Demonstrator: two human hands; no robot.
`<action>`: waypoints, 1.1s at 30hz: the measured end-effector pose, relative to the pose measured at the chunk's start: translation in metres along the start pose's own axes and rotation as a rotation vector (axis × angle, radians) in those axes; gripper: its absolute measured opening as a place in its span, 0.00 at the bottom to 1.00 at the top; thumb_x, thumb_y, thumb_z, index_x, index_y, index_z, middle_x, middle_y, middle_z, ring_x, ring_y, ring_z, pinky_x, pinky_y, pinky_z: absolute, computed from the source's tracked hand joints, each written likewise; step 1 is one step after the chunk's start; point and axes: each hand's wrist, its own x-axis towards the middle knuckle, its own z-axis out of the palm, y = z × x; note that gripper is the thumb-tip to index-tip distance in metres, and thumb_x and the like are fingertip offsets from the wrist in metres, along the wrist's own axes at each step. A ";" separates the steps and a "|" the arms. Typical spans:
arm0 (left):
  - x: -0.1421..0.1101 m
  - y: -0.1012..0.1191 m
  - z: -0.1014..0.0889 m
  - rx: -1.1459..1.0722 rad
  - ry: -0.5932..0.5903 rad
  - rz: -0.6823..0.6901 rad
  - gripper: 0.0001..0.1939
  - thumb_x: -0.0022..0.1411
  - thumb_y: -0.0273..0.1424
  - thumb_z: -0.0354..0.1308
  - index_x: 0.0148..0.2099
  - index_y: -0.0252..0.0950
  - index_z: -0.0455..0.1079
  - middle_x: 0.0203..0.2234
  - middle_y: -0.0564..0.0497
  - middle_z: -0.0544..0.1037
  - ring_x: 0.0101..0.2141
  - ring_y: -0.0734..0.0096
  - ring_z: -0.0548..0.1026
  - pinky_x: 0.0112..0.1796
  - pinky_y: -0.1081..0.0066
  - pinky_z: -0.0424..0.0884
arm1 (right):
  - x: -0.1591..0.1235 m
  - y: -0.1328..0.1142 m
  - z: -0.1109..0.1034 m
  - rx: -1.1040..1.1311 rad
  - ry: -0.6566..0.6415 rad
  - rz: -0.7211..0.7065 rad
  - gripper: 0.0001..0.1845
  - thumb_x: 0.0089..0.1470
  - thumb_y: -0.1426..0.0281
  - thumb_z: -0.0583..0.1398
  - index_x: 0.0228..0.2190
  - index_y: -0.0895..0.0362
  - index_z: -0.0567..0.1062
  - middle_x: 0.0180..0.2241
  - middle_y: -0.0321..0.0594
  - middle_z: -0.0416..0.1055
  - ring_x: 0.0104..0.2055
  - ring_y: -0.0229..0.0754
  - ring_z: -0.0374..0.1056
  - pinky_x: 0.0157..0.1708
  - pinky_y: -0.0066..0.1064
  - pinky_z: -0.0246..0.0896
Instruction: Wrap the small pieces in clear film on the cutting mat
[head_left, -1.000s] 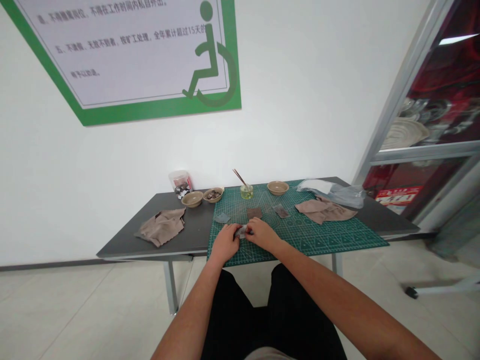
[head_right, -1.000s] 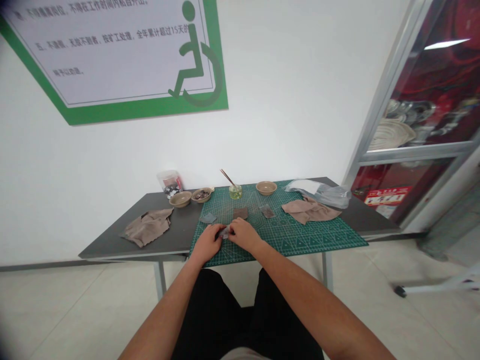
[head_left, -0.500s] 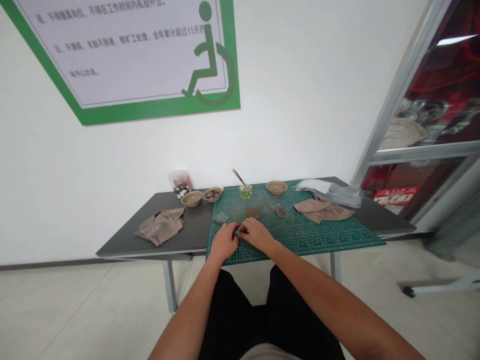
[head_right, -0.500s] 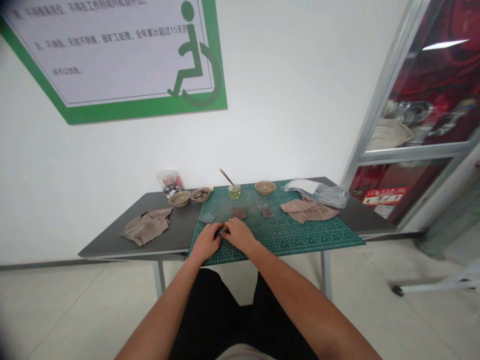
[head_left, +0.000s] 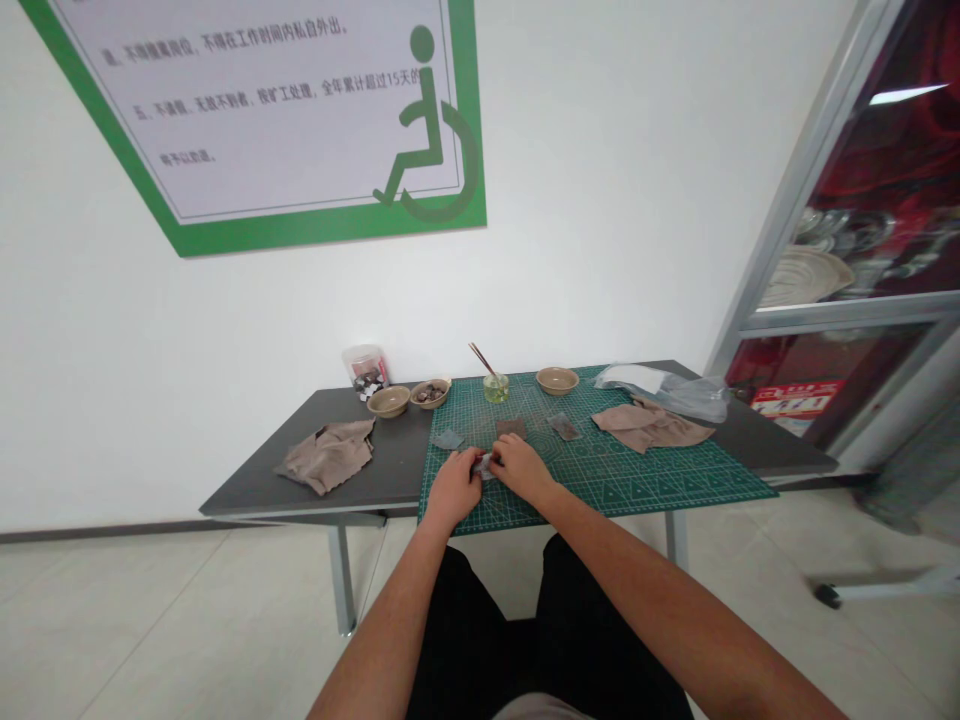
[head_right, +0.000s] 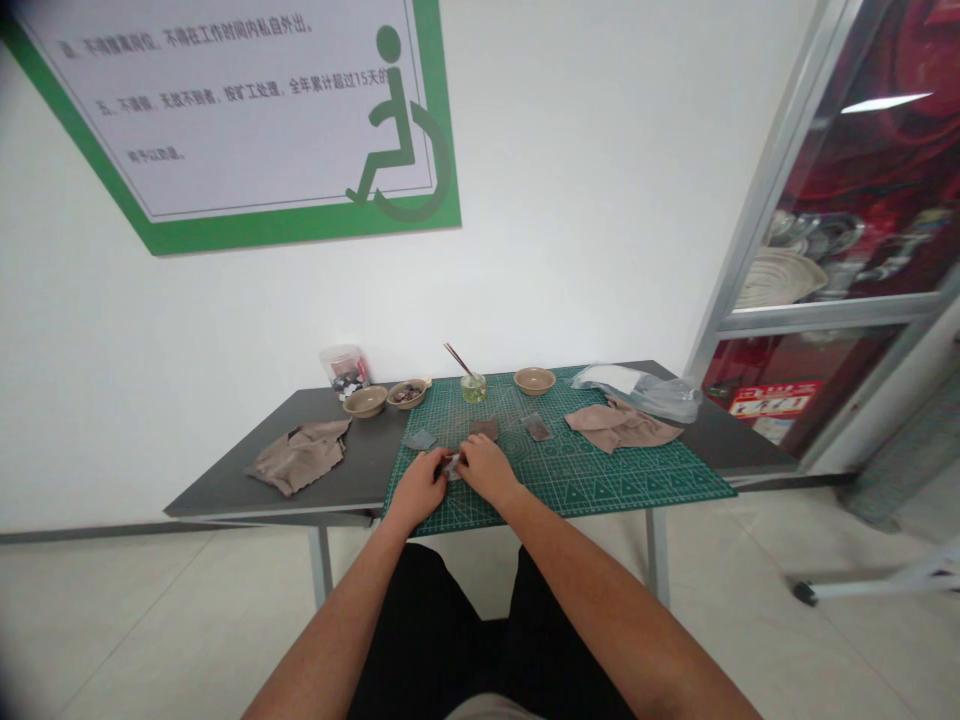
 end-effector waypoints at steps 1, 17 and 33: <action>0.000 0.000 0.000 -0.004 0.000 -0.012 0.19 0.55 0.20 0.49 0.48 0.38 0.66 0.41 0.47 0.74 0.45 0.64 0.69 0.46 0.65 0.64 | -0.001 0.003 -0.001 -0.012 0.002 0.020 0.05 0.53 0.74 0.58 0.25 0.58 0.69 0.31 0.40 0.66 0.39 0.42 0.60 0.39 0.31 0.55; -0.001 -0.002 0.005 -0.021 0.023 -0.080 0.21 0.56 0.20 0.49 0.52 0.38 0.60 0.40 0.46 0.73 0.44 0.64 0.71 0.46 0.66 0.65 | -0.007 -0.004 -0.002 -0.059 0.027 0.000 0.06 0.54 0.72 0.57 0.25 0.58 0.69 0.30 0.41 0.66 0.39 0.43 0.60 0.40 0.33 0.55; 0.000 -0.004 0.005 -0.032 0.027 -0.057 0.21 0.54 0.20 0.49 0.50 0.39 0.61 0.39 0.47 0.72 0.43 0.65 0.71 0.45 0.67 0.65 | -0.013 -0.009 0.000 -0.041 -0.002 -0.018 0.04 0.55 0.73 0.56 0.28 0.58 0.69 0.32 0.42 0.66 0.40 0.43 0.59 0.44 0.34 0.54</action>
